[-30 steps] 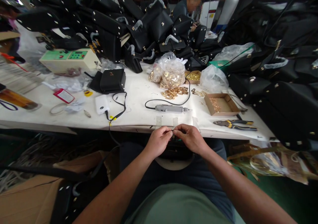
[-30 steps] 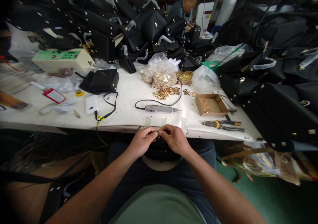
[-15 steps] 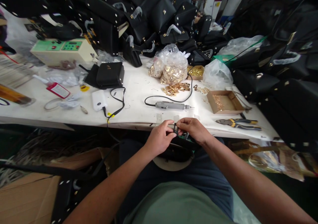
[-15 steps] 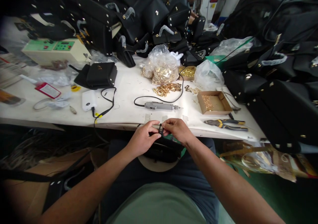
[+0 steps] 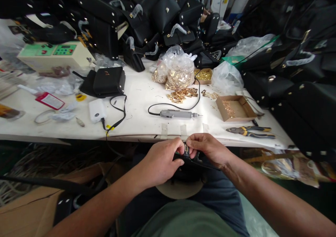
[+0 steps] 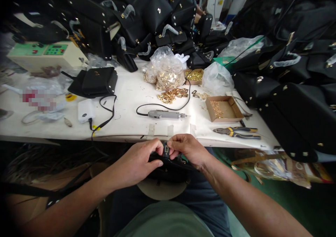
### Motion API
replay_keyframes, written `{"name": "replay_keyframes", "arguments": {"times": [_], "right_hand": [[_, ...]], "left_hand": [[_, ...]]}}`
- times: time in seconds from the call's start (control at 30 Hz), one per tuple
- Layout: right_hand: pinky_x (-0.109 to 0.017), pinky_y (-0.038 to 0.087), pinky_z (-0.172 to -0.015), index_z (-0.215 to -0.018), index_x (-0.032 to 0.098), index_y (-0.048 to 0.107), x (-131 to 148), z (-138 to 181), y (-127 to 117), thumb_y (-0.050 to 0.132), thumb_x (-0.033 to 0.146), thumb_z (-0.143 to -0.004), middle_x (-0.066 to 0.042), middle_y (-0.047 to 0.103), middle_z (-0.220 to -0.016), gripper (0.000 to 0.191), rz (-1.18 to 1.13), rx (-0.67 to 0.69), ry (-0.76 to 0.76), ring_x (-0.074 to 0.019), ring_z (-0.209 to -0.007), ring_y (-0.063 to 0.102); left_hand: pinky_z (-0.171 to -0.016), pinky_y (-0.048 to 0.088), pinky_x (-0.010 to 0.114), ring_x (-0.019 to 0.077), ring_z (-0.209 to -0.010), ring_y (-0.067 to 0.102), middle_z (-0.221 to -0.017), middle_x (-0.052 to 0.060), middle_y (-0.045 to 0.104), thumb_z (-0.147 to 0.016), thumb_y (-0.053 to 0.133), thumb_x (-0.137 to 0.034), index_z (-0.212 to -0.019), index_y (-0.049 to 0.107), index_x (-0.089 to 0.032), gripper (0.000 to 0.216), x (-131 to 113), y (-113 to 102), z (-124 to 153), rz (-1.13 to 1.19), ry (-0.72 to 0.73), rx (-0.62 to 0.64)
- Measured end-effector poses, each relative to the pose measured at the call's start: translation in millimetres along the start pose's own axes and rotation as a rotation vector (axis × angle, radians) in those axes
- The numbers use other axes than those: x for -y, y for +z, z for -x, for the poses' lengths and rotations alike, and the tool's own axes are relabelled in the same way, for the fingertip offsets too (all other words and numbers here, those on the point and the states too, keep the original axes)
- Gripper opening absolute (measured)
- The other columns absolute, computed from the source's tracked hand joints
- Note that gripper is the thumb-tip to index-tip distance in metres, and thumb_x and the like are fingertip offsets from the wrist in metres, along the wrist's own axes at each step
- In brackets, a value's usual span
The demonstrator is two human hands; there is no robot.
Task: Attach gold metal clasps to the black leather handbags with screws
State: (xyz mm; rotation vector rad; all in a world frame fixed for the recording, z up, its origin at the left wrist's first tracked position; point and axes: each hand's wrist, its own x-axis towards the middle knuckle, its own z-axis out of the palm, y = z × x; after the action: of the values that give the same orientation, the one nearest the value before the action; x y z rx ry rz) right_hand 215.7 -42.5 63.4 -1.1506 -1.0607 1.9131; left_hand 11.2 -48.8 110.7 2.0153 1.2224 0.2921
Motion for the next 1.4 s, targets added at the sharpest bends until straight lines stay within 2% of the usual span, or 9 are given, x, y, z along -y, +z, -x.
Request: {"name": "replay_keyframes", "arguments": {"times": [0.17,0.33,0.5,0.77,0.97,1.1,1.17,1.27,1.4], "right_hand": [[-0.023,0.048,-0.059,-0.076,0.014,0.07,-12.5,-4.2,-8.6,0.082,0.049,-0.078,-0.002,0.069,-0.068,0.037,0.01,-0.074,0.021,-0.0119,-0.058,0.064],[-0.02,0.046,-0.055,-0.079,0.014,0.069,-13.1,-28.2,-19.1,0.076,0.041,-0.083,-0.001,0.07,-0.069,0.028,0.119,-0.152,-0.052,-0.0097,-0.055,0.062],[-0.017,0.044,-0.043,-0.075,0.014,0.067,-6.0,-64.6,-24.3,0.069,0.024,-0.088,0.0,0.067,-0.061,0.016,0.183,-0.195,0.087,-0.0088,-0.048,0.059],[-0.014,0.041,-0.036,-0.069,0.014,0.068,1.6,-97.9,-33.3,0.064,0.015,-0.092,-0.001,0.066,-0.053,0.023,0.24,-0.199,0.17,-0.0082,-0.041,0.056],[-0.014,0.041,-0.036,-0.068,0.014,0.068,4.8,-100.7,-31.0,0.063,0.012,-0.092,0.0,0.064,-0.05,0.025,0.308,-0.223,0.196,-0.0085,-0.04,0.056],[-0.015,0.042,-0.037,-0.067,0.014,0.067,6.4,-102.1,-28.6,0.066,0.012,-0.091,0.0,0.065,-0.05,0.024,0.348,-0.238,0.199,-0.009,-0.04,0.057],[-0.015,0.043,-0.037,-0.067,0.014,0.067,6.8,-102.8,-27.9,0.066,0.012,-0.091,0.0,0.065,-0.05,0.024,0.367,-0.245,0.203,-0.0092,-0.04,0.058],[-0.015,0.044,-0.038,-0.066,0.014,0.066,7.4,-103.9,-26.8,0.064,0.011,-0.092,0.0,0.065,-0.05,0.026,0.4,-0.249,0.211,-0.0089,-0.041,0.058],[-0.016,0.045,-0.039,-0.063,0.015,0.064,7.8,-106.3,-24.5,0.062,0.011,-0.092,0.0,0.065,-0.05,0.03,0.456,-0.257,0.213,-0.0098,-0.042,0.059]], "left_hand": [[-0.063,0.032,0.029,0.016,-0.069,0.055,-0.073,-0.005,0.058,-0.081,0.062,-0.013,-0.083,0.047,-0.024,0.018,13.7,13.5,-13.0,0.059,-0.019,0.046],[-0.063,0.035,0.026,0.0145,-0.068,0.054,-0.072,-0.005,0.055,-0.081,0.059,-0.013,-0.083,0.047,-0.023,0.016,39.5,23.3,-40.9,0.206,-0.04,0.006],[-0.061,0.041,0.024,0.0138,-0.067,0.059,-0.07,-0.005,0.06,-0.072,0.066,-0.012,-0.079,0.05,-0.021,0.019,63.4,25.3,-70.2,0.357,-0.151,-0.031],[-0.06,0.047,0.025,0.0148,-0.064,0.064,-0.071,-0.003,0.068,-0.072,0.071,-0.008,-0.084,0.061,-0.019,0.019,74.8,30.0,-95.1,0.275,-0.182,-0.105],[-0.088,0.052,0.035,0.0196,-0.092,0.065,-0.097,0.003,0.067,-0.08,0.073,-0.009,-0.093,0.073,-0.021,0.018,66.5,40.8,-79.8,0.071,-0.067,-0.291],[-0.093,0.053,0.039,0.0238,-0.103,0.062,-0.104,0.005,0.071,-0.088,0.073,-0.018,-0.091,0.078,-0.023,0.008,70.7,49.1,-68.3,-0.229,0.136,-0.415],[-0.094,0.054,0.039,0.0234,-0.106,0.063,-0.111,0.004,0.074,-0.093,0.068,-0.02,-0.093,0.077,-0.022,0.01,74.9,53.9,-63.7,-0.302,0.226,-0.452],[-0.093,0.055,0.039,0.0218,-0.106,0.065,-0.119,0.004,0.075,-0.1,0.056,-0.02,-0.107,0.075,-0.02,0.02,79.1,58.3,-57.8,-0.392,0.306,-0.465],[-0.093,0.054,0.044,0.0257,-0.114,0.063,-0.126,0.004,0.073,-0.102,0.052,-0.022,-0.119,0.071,-0.019,0.025,79.8,56.2,-51.9,-0.541,0.342,-0.385]]}}
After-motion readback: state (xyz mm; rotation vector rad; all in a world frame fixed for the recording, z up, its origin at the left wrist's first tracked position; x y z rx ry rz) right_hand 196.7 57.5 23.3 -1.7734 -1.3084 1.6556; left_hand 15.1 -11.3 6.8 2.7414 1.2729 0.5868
